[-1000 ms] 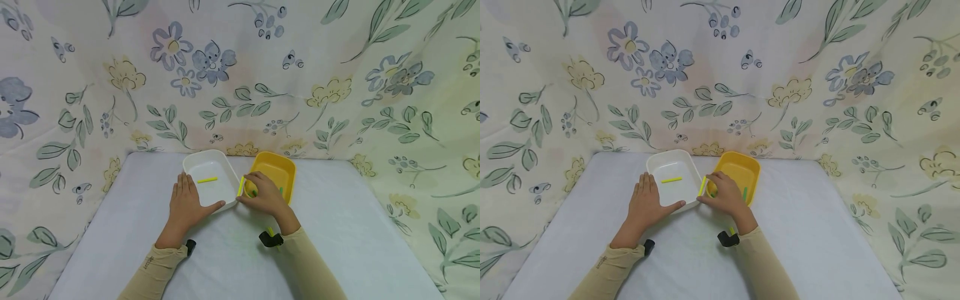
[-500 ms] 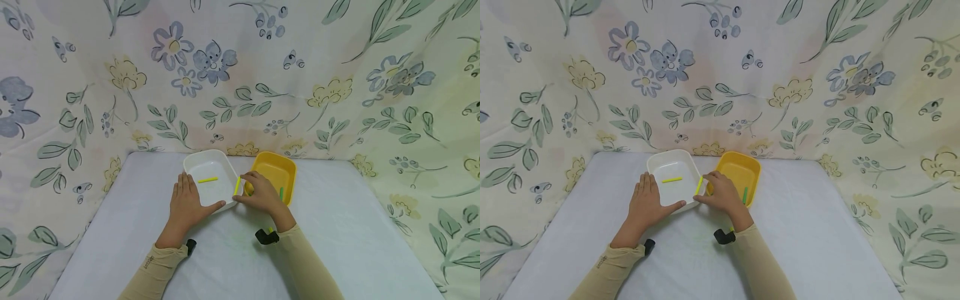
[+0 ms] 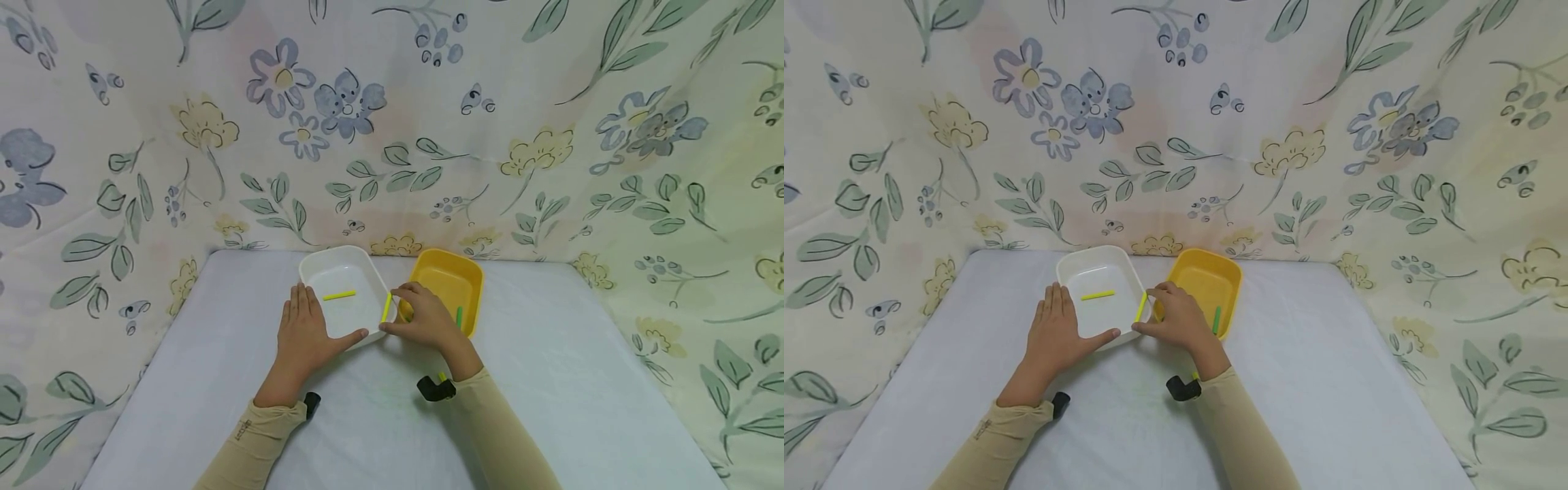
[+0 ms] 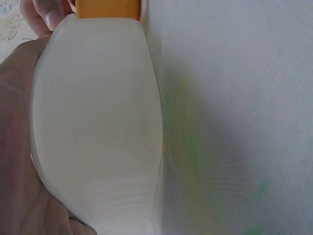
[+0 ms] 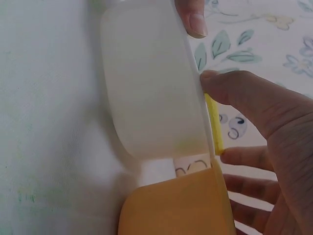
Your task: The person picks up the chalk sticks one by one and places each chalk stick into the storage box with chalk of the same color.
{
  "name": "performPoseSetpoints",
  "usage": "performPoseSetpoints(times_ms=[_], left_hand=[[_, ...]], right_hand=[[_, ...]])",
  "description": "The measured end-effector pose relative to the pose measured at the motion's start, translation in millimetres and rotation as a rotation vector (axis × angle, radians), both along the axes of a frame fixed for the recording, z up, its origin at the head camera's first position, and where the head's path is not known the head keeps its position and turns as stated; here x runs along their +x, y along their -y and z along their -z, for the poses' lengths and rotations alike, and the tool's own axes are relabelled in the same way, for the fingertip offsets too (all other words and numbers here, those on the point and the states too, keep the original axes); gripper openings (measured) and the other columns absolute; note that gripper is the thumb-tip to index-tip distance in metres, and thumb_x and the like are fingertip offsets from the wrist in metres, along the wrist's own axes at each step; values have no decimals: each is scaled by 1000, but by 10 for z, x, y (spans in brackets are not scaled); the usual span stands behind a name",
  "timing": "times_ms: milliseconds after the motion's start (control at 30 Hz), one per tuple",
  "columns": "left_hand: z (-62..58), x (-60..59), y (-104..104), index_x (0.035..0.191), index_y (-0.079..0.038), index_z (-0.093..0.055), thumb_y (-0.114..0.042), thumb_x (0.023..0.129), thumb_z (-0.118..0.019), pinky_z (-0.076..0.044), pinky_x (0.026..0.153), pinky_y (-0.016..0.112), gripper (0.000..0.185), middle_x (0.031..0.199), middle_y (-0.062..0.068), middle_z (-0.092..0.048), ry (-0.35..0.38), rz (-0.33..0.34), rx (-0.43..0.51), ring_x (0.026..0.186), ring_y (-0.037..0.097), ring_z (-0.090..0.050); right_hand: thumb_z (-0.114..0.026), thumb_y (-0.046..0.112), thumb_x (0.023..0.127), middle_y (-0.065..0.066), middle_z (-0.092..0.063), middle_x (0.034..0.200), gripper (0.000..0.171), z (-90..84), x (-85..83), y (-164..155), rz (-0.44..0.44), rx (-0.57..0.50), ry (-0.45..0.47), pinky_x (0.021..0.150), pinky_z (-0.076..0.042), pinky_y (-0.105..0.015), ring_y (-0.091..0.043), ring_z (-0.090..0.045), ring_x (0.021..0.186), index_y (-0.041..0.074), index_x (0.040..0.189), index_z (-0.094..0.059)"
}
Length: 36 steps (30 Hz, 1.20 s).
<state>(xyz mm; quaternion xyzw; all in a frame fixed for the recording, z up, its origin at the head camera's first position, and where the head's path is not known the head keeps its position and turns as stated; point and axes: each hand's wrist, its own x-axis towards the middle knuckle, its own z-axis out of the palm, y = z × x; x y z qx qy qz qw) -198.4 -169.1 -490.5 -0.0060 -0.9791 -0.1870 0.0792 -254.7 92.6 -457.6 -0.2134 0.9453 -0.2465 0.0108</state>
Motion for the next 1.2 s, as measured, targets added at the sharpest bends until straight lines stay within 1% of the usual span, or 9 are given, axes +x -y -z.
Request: performPoseSetpoints(times_ms=[200, 400, 467, 633, 733, 867, 967, 1100, 1200], left_hand=[[4, 14, 6, 161, 18, -15, -96, 74, -60, -19, 131, 63, 151, 171, 39, -11, -23, -1, 6, 163, 52, -11], [9, 19, 8, 162, 17, -15, -98, 73, -58, -18, 132, 62, 152, 172, 38, -9, -10, -1, -1, 163, 51, -10], [11, 20, 9, 162, 17, -15, -99, 73, -57, -18, 131, 62, 152, 172, 38, -9, -11, -1, -3, 163, 51, -10], [-1, 17, 8, 162, 17, -16, -96, 73, -60, -19, 131, 63, 151, 171, 38, -10, -26, -3, 19, 163, 52, -11], [-9, 14, 10, 162, 17, -15, -96, 73, -62, -19, 131, 63, 151, 172, 38, -10, -23, -4, 28, 163, 52, -11], [-8, 10, 9, 163, 16, -13, -96, 73, -61, -18, 131, 62, 152, 172, 37, -8, -6, -9, 28, 163, 50, -9], [1, 5, 6, 163, 16, -12, -97, 73, -61, -17, 131, 62, 152, 173, 36, -7, 0, -9, 35, 164, 50, -8], [11, 1, 1, 163, 15, -11, -99, 72, -59, -16, 132, 62, 153, 173, 36, -6, 7, -4, 34, 164, 50, -7], [5, 4, -1, 164, 15, -11, -100, 72, -56, -16, 132, 62, 154, 173, 36, -6, 9, -3, 28, 164, 50, -7]], right_hand=[[-85, 61, 82, -7, -59, 151, 79, 12, 2, -20, -24, -9, -23, 113, -50, -53, -32, -60, 133, 19, 146, -65], [-85, 61, 83, -6, -58, 152, 78, 11, 15, -61, -32, -17, -28, 114, -50, -53, -32, -60, 135, 19, 145, -66], [-86, 59, 83, -5, -58, 152, 76, -11, 35, -81, -34, -28, -26, 113, -50, -53, -31, -59, 135, 19, 145, -67], [-88, 51, 85, -5, -59, 148, 70, -72, 102, -174, -55, -75, -37, 112, -51, -54, -31, -61, 131, 15, 141, -69], [-87, 51, 86, -4, -60, 147, 68, -78, 138, -243, -71, -92, -46, 112, -51, -54, -30, -61, 131, 14, 140, -70], [-86, 53, 86, 2, -58, 148, 67, -85, 219, -339, -86, -119, -24, 115, -50, -51, -25, -58, 135, 17, 140, -70], [-86, 51, 87, 5, -55, 149, 66, -89, 311, -430, -112, -169, 13, 116, -50, -50, -21, -55, 138, 21, 143, -68], [-87, 44, 89, -1, -55, 152, 63, -103, 460, -570, -164, -248, 48, 116, -49, -51, -20, -51, 142, 25, 145, -65], [-87, 43, 89, -4, -54, 154, 62, -125, 564, -668, -189, -272, 55, 116, -49, -53, -23, -50, 145, 28, 145, -65]])
